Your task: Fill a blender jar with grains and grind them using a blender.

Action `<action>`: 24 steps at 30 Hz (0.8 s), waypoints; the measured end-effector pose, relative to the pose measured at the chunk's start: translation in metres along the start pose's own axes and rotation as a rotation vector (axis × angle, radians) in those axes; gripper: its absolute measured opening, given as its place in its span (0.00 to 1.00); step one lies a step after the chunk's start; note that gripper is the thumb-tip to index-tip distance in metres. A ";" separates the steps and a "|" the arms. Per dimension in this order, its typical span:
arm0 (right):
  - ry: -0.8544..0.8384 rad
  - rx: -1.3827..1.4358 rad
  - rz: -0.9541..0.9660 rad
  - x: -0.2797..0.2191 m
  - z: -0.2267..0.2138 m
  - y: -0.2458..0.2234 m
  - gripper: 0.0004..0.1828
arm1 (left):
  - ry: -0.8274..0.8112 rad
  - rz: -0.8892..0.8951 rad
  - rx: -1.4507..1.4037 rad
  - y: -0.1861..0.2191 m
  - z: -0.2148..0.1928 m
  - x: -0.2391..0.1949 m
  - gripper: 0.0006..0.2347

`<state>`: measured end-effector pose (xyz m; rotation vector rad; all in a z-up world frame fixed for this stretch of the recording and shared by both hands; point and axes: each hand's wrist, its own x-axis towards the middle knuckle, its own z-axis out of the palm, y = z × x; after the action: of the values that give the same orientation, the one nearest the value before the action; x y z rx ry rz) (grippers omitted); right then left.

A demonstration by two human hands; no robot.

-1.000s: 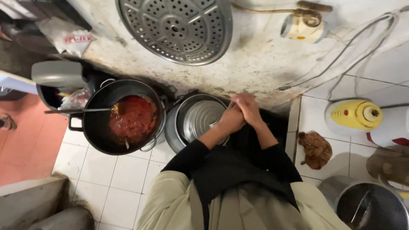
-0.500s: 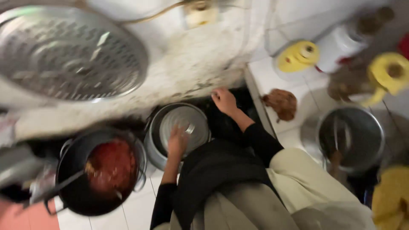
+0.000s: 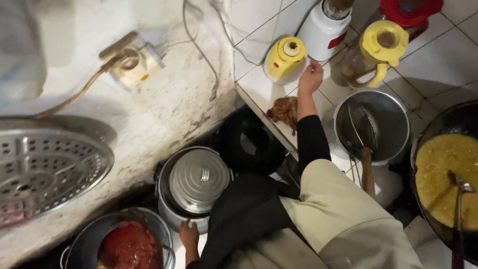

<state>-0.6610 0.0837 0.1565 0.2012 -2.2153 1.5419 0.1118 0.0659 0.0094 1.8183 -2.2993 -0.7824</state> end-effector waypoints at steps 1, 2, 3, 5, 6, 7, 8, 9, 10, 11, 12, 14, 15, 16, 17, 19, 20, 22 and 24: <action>0.056 -0.055 0.037 0.013 0.000 0.010 0.09 | -0.050 -0.036 0.010 0.002 -0.001 -0.002 0.17; 0.112 -0.111 0.074 0.027 0.000 0.021 0.10 | -0.100 -0.073 0.021 0.004 -0.003 -0.004 0.18; 0.118 -0.113 0.078 0.038 0.005 0.035 0.10 | -0.102 -0.067 0.025 0.009 -0.005 -0.004 0.18; 0.067 -0.118 0.272 0.057 0.013 0.064 0.14 | -0.138 -0.056 0.007 0.017 -0.009 -0.003 0.18; 0.071 -0.122 0.279 0.064 0.021 0.080 0.14 | -0.142 -0.052 0.014 0.022 -0.009 0.003 0.18; 0.045 -0.150 0.230 0.070 0.028 0.096 0.15 | -0.147 -0.021 0.009 0.026 -0.009 0.007 0.18; 0.018 -0.178 0.181 0.076 0.035 0.113 0.16 | -0.152 0.010 0.003 0.031 -0.009 0.011 0.18; 0.017 -0.184 0.189 0.079 0.036 0.108 0.16 | -0.158 0.009 0.011 0.033 -0.007 0.015 0.18; -0.007 -0.160 0.224 0.081 0.036 0.104 0.19 | -0.175 0.007 0.013 0.035 -0.005 0.020 0.18; -0.031 -0.134 0.256 0.085 0.037 0.098 0.23 | -0.189 0.004 0.013 0.038 -0.001 0.024 0.18; -0.032 -0.137 0.261 0.088 0.034 0.084 0.23 | -0.192 0.002 0.018 0.042 0.002 0.031 0.18; -0.178 -0.020 0.524 0.093 0.030 0.054 0.29 | -0.242 -0.041 -0.027 0.049 0.007 0.042 0.18; -0.181 -0.021 0.528 0.099 0.037 0.075 0.29 | -0.243 -0.045 -0.024 0.057 0.009 0.048 0.18; -0.164 -0.022 0.437 0.105 0.044 0.095 0.30 | -0.271 -0.076 -0.035 0.064 0.010 0.053 0.19; -0.148 -0.022 0.345 0.110 0.050 0.116 0.31 | -0.299 -0.109 -0.047 0.070 0.012 0.058 0.19; -0.149 -0.133 0.327 0.116 0.057 0.132 0.31 | -0.247 -0.035 -0.020 0.071 0.020 0.062 0.19; -0.147 -0.241 0.304 0.119 0.059 0.140 0.31 | -0.194 0.043 0.004 0.071 0.025 0.064 0.18; -0.150 -0.286 0.344 0.121 0.061 0.143 0.31 | -0.146 0.124 0.023 0.074 0.028 0.066 0.18; -0.150 -0.332 0.386 0.122 0.061 0.151 0.31 | -0.100 0.209 0.042 0.076 0.028 0.065 0.17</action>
<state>-0.8397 0.0988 0.0615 -0.2330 -2.7099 1.3406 0.0164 0.0262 0.0050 1.5523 -2.5344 -0.8143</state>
